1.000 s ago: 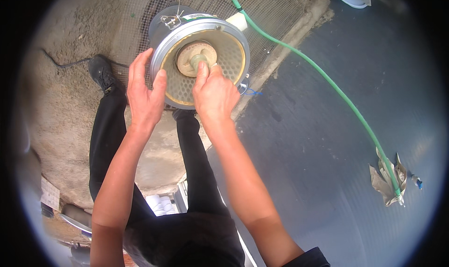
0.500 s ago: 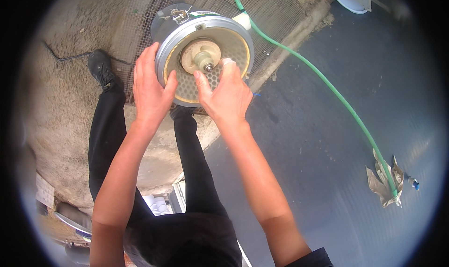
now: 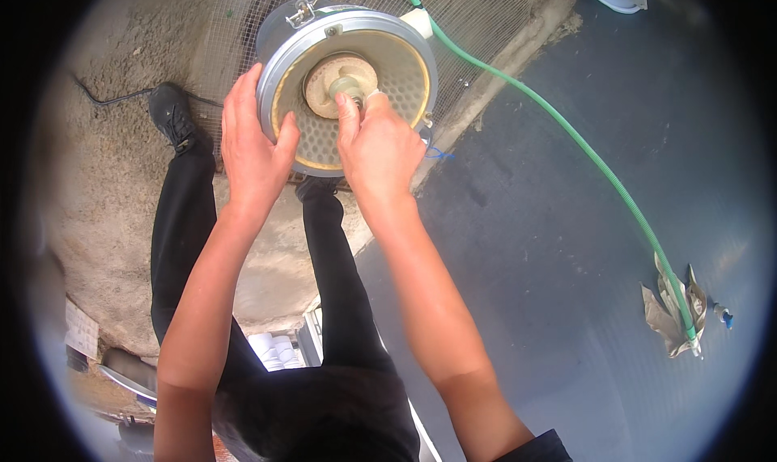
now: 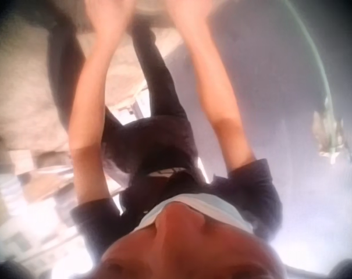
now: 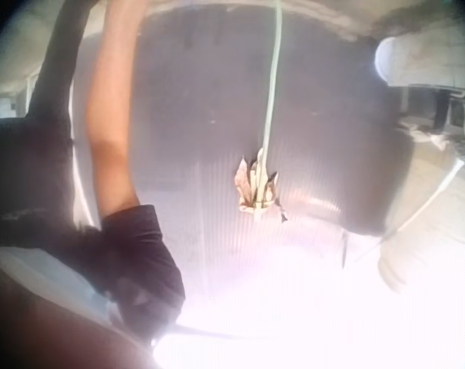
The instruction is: The person assembles a small electric machine by inserting a cylindrical component into a perforated metal drum, securing it with a metal ring, and attaching a motor unit to the top. They then wipe the power cord with a cloth.
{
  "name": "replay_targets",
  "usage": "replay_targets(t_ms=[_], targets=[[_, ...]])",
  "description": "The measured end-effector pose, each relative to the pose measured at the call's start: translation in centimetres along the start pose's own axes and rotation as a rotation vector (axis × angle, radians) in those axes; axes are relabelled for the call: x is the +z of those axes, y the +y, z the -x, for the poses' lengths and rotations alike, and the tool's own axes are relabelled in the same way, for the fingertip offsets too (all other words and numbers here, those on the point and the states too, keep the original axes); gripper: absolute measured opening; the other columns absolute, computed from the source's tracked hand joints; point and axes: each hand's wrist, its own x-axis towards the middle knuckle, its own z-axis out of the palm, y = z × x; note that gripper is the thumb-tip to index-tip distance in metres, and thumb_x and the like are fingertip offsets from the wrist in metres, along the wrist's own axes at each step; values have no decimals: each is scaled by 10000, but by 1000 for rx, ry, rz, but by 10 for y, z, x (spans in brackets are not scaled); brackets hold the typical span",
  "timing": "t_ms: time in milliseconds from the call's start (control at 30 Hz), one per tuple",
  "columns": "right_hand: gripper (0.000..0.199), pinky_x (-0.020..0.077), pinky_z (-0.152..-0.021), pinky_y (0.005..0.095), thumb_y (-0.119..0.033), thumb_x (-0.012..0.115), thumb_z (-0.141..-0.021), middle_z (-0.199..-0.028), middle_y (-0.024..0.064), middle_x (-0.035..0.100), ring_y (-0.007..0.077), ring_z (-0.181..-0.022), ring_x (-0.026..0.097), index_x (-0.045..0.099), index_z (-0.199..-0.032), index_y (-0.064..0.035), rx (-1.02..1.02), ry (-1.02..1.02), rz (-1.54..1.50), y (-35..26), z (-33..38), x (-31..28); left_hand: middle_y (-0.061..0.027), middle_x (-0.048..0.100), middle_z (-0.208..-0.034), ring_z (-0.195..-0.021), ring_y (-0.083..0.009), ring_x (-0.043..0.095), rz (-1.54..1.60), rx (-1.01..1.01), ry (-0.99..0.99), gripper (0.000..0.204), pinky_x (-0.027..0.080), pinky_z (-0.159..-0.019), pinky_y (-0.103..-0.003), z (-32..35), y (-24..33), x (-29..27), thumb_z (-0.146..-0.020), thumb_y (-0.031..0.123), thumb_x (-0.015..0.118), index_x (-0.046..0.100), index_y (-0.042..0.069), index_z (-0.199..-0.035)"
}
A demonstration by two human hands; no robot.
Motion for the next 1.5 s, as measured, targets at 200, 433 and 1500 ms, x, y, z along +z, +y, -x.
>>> replay_targets(t_ms=[200, 433, 1500], targets=[[307, 553, -711, 483, -346, 704, -967, -921, 167, 724, 386, -815, 720, 651, -1022, -49, -216, 253, -91, -10, 5, -1, -189, 511, -1475, -1341, -390, 520, 9, 5, -1, 788, 467, -1106, -475, 0, -1, 0, -821, 77, 766, 434, 74, -1536], [333, 554, -738, 452, -201, 757, -908, -1097, 173, 684, 356, -886, 722, 618, -1167, -45, -97, 2, -40, -17, 1, -14, -216, 511, -1468, -1361, -406, 508, 26, -9, -19, 778, 453, -1122, -479, -2, 3, -6, -831, 88, 768, 431, 51, -1532], [289, 548, -718, 439, -206, 737, -938, -1027, 147, 693, 355, -819, 702, 666, -1157, -31, -88, 72, -159, -14, 2, -8, -168, 718, -1066, -982, -240, 719, 741, -285, -152, 255, 561, -863, -351, 31, 43, -5, -1035, 82, 574, 683, -15, -1243]])
